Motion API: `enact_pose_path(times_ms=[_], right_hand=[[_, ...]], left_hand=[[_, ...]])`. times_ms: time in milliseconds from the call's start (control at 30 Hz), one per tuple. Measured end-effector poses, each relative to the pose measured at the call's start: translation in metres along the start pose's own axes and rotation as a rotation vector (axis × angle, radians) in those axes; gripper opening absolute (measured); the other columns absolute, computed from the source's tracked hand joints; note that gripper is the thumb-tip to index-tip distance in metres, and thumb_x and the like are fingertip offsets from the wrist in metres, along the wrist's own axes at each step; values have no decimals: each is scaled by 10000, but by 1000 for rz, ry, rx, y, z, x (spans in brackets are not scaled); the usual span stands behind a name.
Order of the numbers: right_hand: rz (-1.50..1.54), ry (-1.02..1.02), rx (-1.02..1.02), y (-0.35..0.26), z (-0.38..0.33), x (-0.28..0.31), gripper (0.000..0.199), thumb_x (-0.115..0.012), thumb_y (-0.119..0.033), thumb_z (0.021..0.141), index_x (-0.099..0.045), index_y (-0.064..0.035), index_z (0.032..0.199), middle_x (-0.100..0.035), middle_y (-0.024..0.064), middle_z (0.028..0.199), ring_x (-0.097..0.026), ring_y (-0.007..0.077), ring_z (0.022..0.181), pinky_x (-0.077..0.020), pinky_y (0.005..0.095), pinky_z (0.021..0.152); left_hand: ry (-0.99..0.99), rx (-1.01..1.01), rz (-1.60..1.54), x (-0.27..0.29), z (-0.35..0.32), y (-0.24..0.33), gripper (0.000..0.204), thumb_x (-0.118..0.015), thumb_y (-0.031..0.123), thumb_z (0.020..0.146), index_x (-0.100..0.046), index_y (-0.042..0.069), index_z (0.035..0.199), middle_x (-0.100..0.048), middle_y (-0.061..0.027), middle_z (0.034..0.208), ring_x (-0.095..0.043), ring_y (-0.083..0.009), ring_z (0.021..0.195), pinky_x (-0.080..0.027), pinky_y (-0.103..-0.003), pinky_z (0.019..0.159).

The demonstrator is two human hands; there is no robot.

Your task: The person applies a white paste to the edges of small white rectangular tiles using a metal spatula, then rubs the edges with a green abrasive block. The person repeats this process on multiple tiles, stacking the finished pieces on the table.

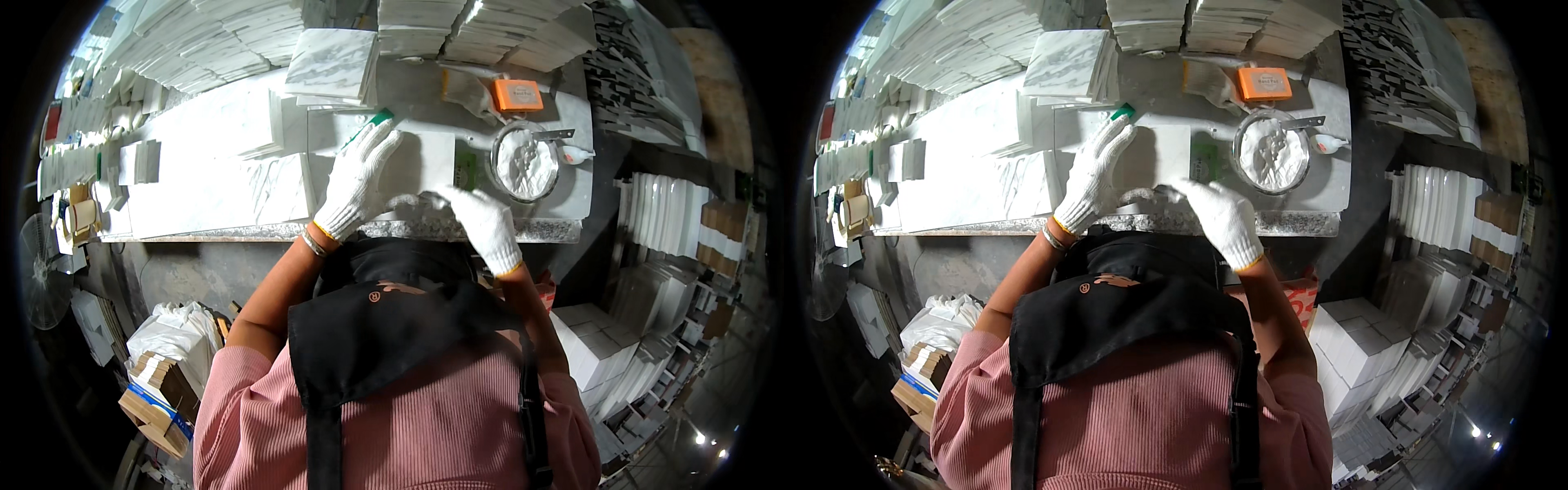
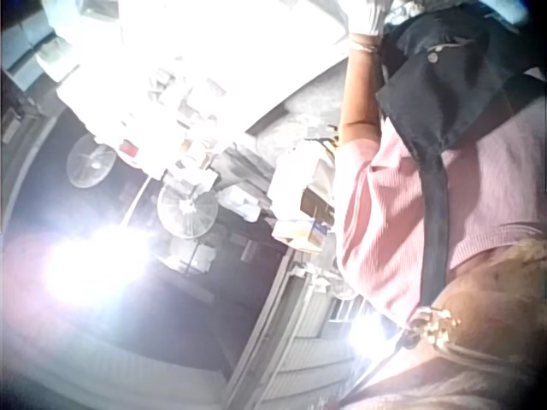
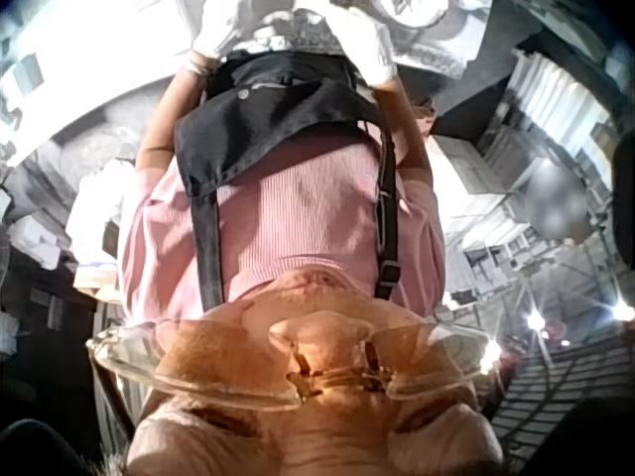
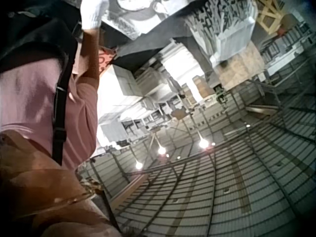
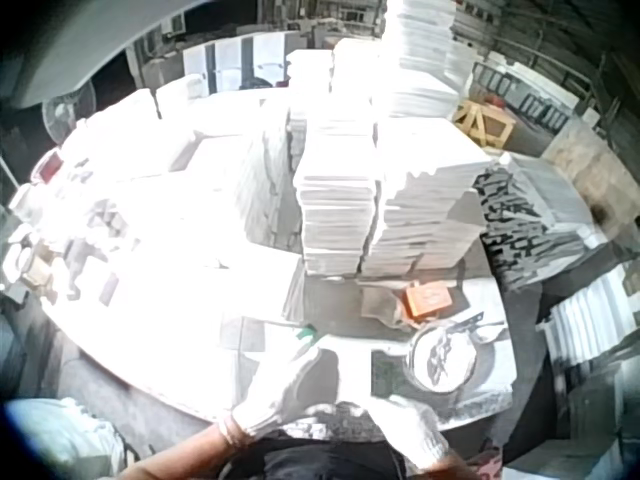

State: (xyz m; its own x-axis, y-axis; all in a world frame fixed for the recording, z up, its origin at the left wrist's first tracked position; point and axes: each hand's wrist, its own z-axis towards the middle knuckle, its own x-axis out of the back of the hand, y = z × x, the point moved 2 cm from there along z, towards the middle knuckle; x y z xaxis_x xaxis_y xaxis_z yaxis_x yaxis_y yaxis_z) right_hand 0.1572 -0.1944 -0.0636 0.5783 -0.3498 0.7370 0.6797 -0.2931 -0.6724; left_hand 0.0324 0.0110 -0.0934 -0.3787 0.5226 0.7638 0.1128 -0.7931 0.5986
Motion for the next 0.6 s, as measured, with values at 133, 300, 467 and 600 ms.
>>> enact_pose_path(times_ms=[133,300,467,600], right_hand=[[454,-25,-245,1,-23,10,260,-603,-40,906,-690,-46,1150,-720,103,978,-672,155,763,-536,266,672],[555,112,-524,5,-25,20,316,-568,-97,948,-629,-49,1255,-696,49,926,-609,72,716,-500,221,614],[737,171,-666,0,-43,21,423,-550,-124,954,-530,-69,1373,-680,62,926,-586,72,701,-488,218,602],[606,237,-622,-17,-53,25,485,-536,-105,953,-465,-77,1432,-689,82,1006,-609,75,766,-496,217,615]], left_hand=[[-21,-21,-40,0,-2,-1,917,-817,298,655,-411,67,1444,-357,-200,1510,-337,-401,1393,-328,-475,1113],[3,0,35,2,-3,0,929,-861,262,581,-454,54,1389,-351,-212,1500,-359,-419,1369,-357,-494,1086],[95,-5,-138,28,-7,20,730,-859,254,629,-551,79,1267,-510,-164,1370,-499,-374,1243,-433,-473,1001],[-45,-86,-369,26,-2,57,250,-825,137,696,-703,94,911,-700,-80,976,-685,-266,874,-557,-367,755]])
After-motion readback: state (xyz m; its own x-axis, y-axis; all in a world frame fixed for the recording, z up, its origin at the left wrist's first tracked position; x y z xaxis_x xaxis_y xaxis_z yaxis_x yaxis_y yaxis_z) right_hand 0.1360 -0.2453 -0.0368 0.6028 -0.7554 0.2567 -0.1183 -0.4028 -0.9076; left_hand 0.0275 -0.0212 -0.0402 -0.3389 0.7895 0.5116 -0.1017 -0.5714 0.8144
